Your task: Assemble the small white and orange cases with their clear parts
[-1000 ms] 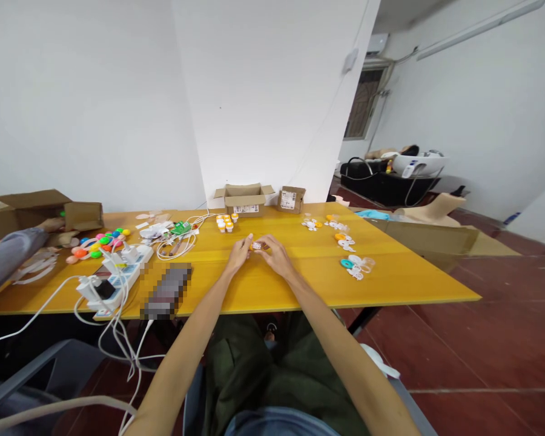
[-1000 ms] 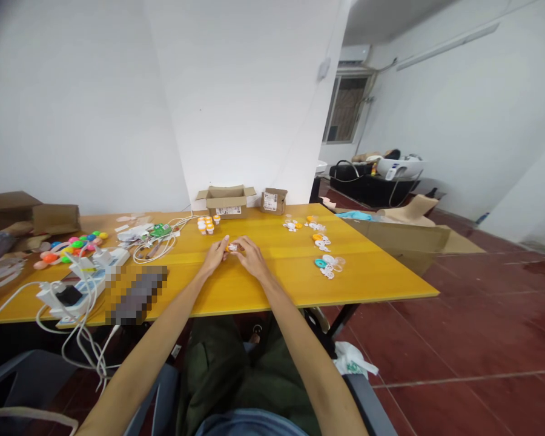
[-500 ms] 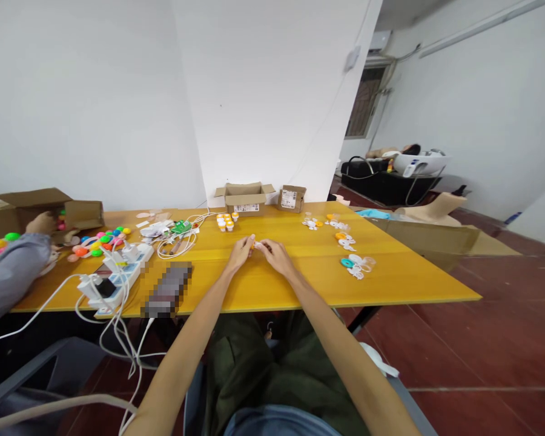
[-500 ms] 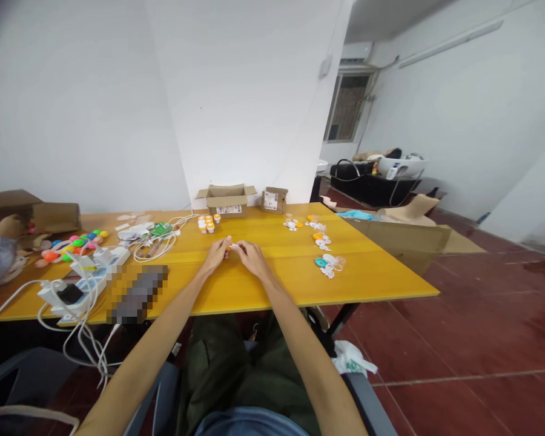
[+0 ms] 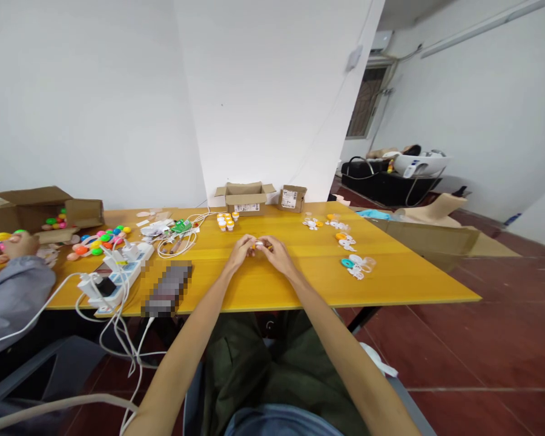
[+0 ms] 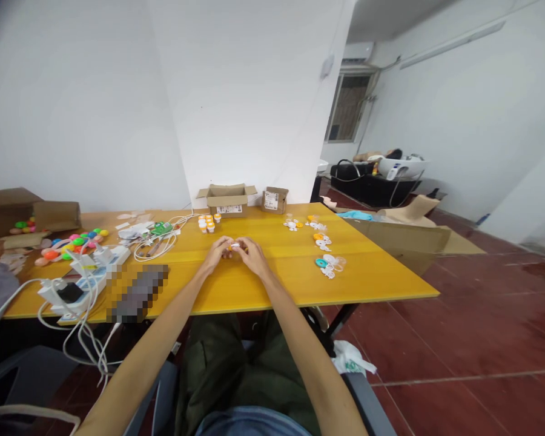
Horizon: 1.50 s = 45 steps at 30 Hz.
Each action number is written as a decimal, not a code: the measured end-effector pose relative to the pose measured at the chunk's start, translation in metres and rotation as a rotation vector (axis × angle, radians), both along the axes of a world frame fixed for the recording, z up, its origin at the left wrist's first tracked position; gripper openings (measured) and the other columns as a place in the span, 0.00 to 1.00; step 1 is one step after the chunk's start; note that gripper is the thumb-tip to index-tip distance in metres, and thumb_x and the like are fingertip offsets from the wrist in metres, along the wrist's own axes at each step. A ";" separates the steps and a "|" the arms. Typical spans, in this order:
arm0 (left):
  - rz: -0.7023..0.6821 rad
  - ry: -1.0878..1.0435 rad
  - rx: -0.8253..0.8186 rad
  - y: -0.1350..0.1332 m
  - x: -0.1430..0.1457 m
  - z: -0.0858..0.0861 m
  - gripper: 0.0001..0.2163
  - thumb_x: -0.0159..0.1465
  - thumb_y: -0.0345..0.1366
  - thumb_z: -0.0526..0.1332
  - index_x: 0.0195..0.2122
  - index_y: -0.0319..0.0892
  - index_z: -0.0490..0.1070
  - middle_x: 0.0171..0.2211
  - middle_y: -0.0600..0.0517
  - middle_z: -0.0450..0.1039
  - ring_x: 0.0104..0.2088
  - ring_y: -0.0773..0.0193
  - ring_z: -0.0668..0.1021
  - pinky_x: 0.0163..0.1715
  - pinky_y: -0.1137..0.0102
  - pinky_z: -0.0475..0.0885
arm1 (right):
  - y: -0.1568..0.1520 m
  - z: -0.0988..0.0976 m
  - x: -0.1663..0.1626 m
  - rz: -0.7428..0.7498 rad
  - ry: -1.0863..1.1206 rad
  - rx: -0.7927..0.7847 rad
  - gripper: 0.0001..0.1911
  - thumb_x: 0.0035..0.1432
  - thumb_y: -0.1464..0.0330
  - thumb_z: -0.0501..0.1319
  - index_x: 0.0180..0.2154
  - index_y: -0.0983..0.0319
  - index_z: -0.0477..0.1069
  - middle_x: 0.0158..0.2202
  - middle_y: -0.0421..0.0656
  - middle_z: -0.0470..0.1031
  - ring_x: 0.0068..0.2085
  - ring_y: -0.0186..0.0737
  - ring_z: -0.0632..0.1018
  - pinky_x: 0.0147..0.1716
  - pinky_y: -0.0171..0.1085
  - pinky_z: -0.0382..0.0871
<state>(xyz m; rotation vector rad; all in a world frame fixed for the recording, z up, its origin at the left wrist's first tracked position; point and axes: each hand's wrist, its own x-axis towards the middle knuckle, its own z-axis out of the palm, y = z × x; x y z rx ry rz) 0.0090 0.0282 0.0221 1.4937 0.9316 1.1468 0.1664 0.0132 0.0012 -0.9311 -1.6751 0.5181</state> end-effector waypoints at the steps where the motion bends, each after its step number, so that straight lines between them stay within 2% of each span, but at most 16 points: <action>1: -0.004 -0.002 -0.001 0.000 0.000 0.000 0.13 0.58 0.47 0.65 0.29 0.43 0.69 0.23 0.58 0.70 0.20 0.70 0.72 0.21 0.74 0.63 | 0.001 0.000 0.000 0.005 0.013 0.001 0.08 0.58 0.62 0.62 0.37 0.57 0.75 0.37 0.43 0.79 0.37 0.42 0.77 0.40 0.39 0.73; 8: -0.024 0.013 0.035 0.003 0.000 -0.003 0.18 0.59 0.54 0.64 0.27 0.43 0.68 0.19 0.58 0.68 0.19 0.70 0.70 0.21 0.74 0.63 | 0.003 0.000 0.000 0.047 0.046 0.003 0.07 0.56 0.66 0.63 0.38 0.57 0.76 0.39 0.42 0.78 0.38 0.41 0.78 0.41 0.40 0.74; 19: 0.051 0.043 -0.014 0.005 0.000 -0.007 0.25 0.63 0.60 0.59 0.22 0.44 0.65 0.14 0.58 0.61 0.16 0.68 0.67 0.18 0.72 0.61 | 0.001 0.000 0.000 0.045 0.002 0.084 0.06 0.58 0.66 0.64 0.39 0.56 0.77 0.39 0.43 0.76 0.41 0.43 0.77 0.44 0.42 0.74; 26: 0.050 0.031 -0.015 0.003 0.001 -0.004 0.24 0.63 0.59 0.60 0.23 0.43 0.66 0.16 0.58 0.61 0.18 0.69 0.67 0.19 0.73 0.62 | 0.002 -0.001 0.000 0.048 0.045 0.007 0.08 0.57 0.63 0.65 0.39 0.56 0.78 0.38 0.43 0.78 0.39 0.43 0.78 0.43 0.42 0.75; 31: 0.042 0.012 -0.010 0.000 0.002 -0.001 0.22 0.62 0.57 0.62 0.24 0.43 0.66 0.18 0.58 0.62 0.19 0.70 0.67 0.20 0.74 0.63 | 0.001 0.000 -0.002 0.037 0.059 -0.032 0.10 0.57 0.58 0.64 0.35 0.58 0.77 0.35 0.43 0.79 0.36 0.43 0.78 0.40 0.41 0.74; 36: 0.028 -0.008 -0.005 0.000 0.002 0.000 0.22 0.60 0.57 0.64 0.26 0.42 0.68 0.21 0.57 0.65 0.21 0.71 0.68 0.21 0.74 0.64 | 0.000 0.001 -0.002 0.030 0.022 -0.084 0.15 0.61 0.54 0.60 0.33 0.58 0.77 0.30 0.41 0.79 0.31 0.41 0.77 0.34 0.38 0.72; 40: 0.004 -0.008 -0.007 -0.001 0.002 0.001 0.22 0.58 0.57 0.65 0.26 0.42 0.67 0.20 0.58 0.64 0.20 0.71 0.67 0.20 0.75 0.63 | 0.000 0.001 0.000 0.032 0.012 -0.126 0.19 0.63 0.52 0.57 0.29 0.58 0.75 0.25 0.39 0.75 0.27 0.39 0.75 0.30 0.36 0.70; 45: 0.012 -0.004 -0.008 -0.002 0.002 0.003 0.22 0.58 0.57 0.66 0.25 0.42 0.67 0.19 0.59 0.63 0.18 0.71 0.66 0.20 0.75 0.62 | 0.001 0.001 -0.002 0.052 0.033 -0.086 0.16 0.61 0.54 0.60 0.33 0.59 0.75 0.27 0.39 0.76 0.28 0.38 0.75 0.32 0.37 0.70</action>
